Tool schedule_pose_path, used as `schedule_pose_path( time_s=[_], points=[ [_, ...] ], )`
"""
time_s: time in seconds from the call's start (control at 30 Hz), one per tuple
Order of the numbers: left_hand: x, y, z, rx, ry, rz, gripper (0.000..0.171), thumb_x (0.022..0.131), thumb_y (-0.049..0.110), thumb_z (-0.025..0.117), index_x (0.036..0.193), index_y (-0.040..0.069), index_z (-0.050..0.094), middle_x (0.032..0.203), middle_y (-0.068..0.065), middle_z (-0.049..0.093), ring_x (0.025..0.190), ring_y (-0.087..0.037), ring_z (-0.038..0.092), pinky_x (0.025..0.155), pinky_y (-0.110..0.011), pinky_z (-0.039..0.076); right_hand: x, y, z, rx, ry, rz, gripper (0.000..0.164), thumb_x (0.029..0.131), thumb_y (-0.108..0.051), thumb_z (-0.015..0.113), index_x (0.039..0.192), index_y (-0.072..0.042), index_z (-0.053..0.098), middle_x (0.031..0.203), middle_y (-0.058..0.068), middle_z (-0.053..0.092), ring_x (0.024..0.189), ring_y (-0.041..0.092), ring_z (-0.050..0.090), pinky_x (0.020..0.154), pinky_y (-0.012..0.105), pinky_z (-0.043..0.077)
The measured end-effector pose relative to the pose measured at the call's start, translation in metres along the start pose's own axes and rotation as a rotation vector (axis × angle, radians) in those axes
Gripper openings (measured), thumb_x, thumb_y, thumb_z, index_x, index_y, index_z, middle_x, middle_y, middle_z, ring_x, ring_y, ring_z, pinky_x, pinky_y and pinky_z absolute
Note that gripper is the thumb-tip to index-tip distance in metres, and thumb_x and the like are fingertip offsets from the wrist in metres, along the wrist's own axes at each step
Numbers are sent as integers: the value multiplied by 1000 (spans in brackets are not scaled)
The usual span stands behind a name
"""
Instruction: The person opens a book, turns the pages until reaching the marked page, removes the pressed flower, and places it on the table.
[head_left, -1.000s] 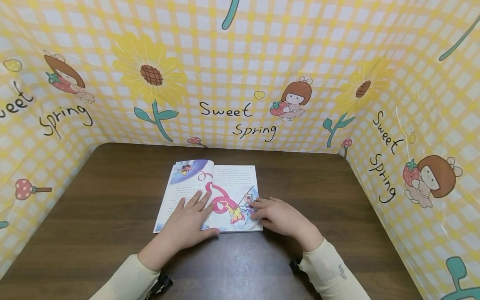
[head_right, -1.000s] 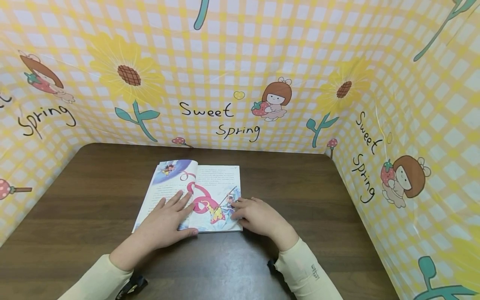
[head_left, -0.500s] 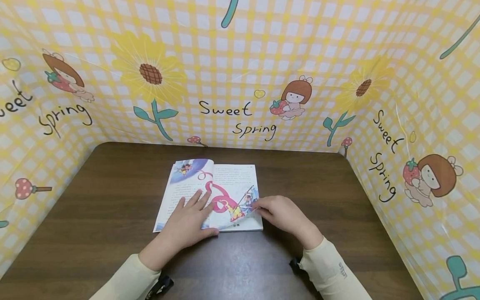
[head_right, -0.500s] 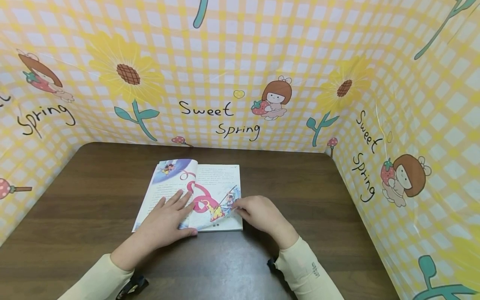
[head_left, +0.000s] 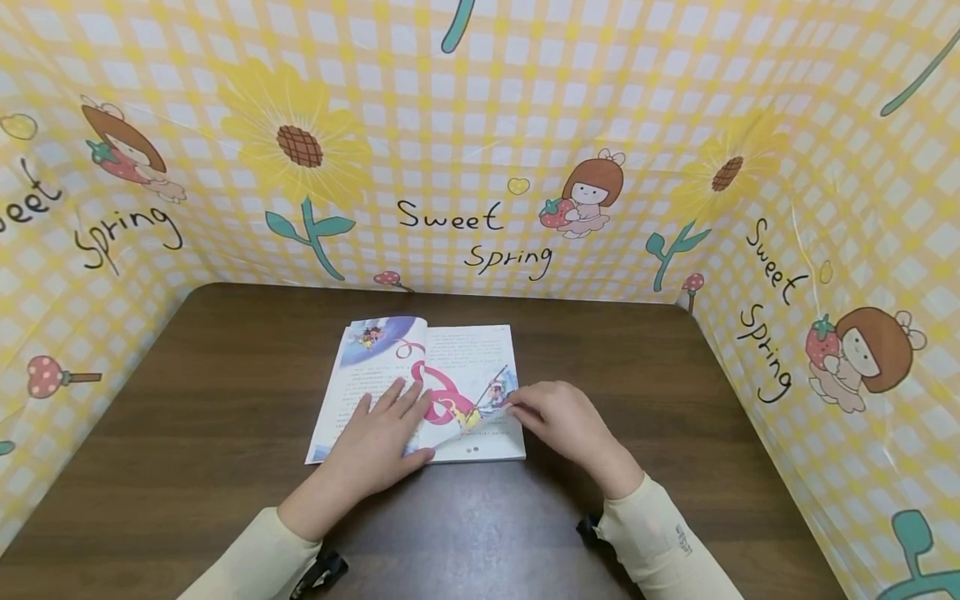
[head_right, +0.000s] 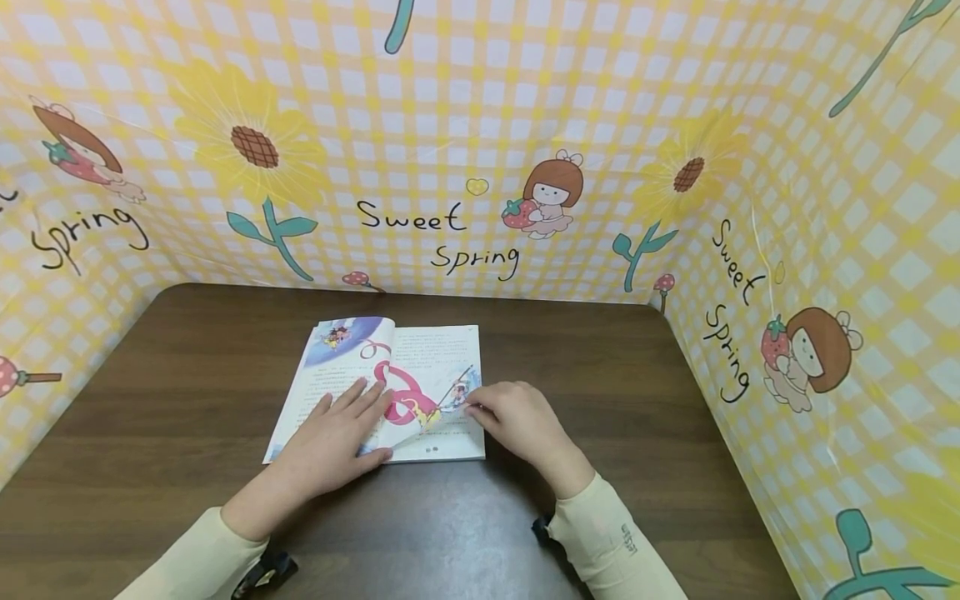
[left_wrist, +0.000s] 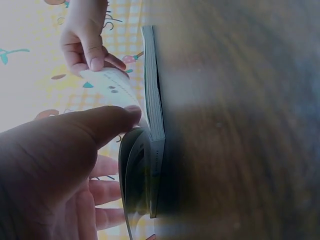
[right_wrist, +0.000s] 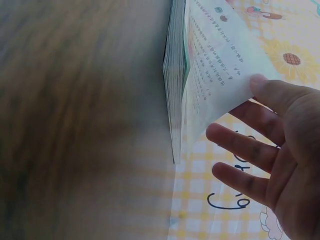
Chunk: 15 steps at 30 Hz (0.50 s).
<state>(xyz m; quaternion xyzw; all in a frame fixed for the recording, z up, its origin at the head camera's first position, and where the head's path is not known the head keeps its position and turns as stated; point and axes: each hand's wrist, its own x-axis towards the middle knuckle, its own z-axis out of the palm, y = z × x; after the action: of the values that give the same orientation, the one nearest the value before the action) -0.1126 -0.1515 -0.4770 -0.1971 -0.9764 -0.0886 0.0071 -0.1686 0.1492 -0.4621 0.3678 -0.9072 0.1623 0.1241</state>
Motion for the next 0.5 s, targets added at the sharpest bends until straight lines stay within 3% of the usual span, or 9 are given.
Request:
schedule_pose_path(
  time_s=[0.27, 0.43, 0.5],
  points=[
    [1, 2, 1, -36, 47, -22, 109, 86, 46, 79, 166, 15, 12, 164, -13, 37, 152, -37, 33, 114, -70, 29, 0, 2, -6, 43, 158, 83, 12, 95, -18, 76, 106, -18, 78, 102, -7, 77, 85, 6, 69, 76, 32, 57],
    [2, -1, 3, -39, 141, 51, 119, 83, 35, 81, 166, 15, -2, 173, -13, 11, 154, -37, 27, 112, -71, 33, -1, 4, -7, 72, 162, 122, 14, 96, -18, 74, 110, -18, 77, 106, -6, 77, 89, 8, 69, 77, 32, 57],
    [3, -2, 4, -37, 199, 102, 117, 82, 29, 81, 166, 13, 1, 173, -15, 0, 155, -40, 22, 110, -70, 35, -1, 4, -7, 79, 147, 130, 16, 96, -19, 74, 111, -18, 77, 107, -6, 76, 91, 9, 69, 80, 33, 58]
  ],
)
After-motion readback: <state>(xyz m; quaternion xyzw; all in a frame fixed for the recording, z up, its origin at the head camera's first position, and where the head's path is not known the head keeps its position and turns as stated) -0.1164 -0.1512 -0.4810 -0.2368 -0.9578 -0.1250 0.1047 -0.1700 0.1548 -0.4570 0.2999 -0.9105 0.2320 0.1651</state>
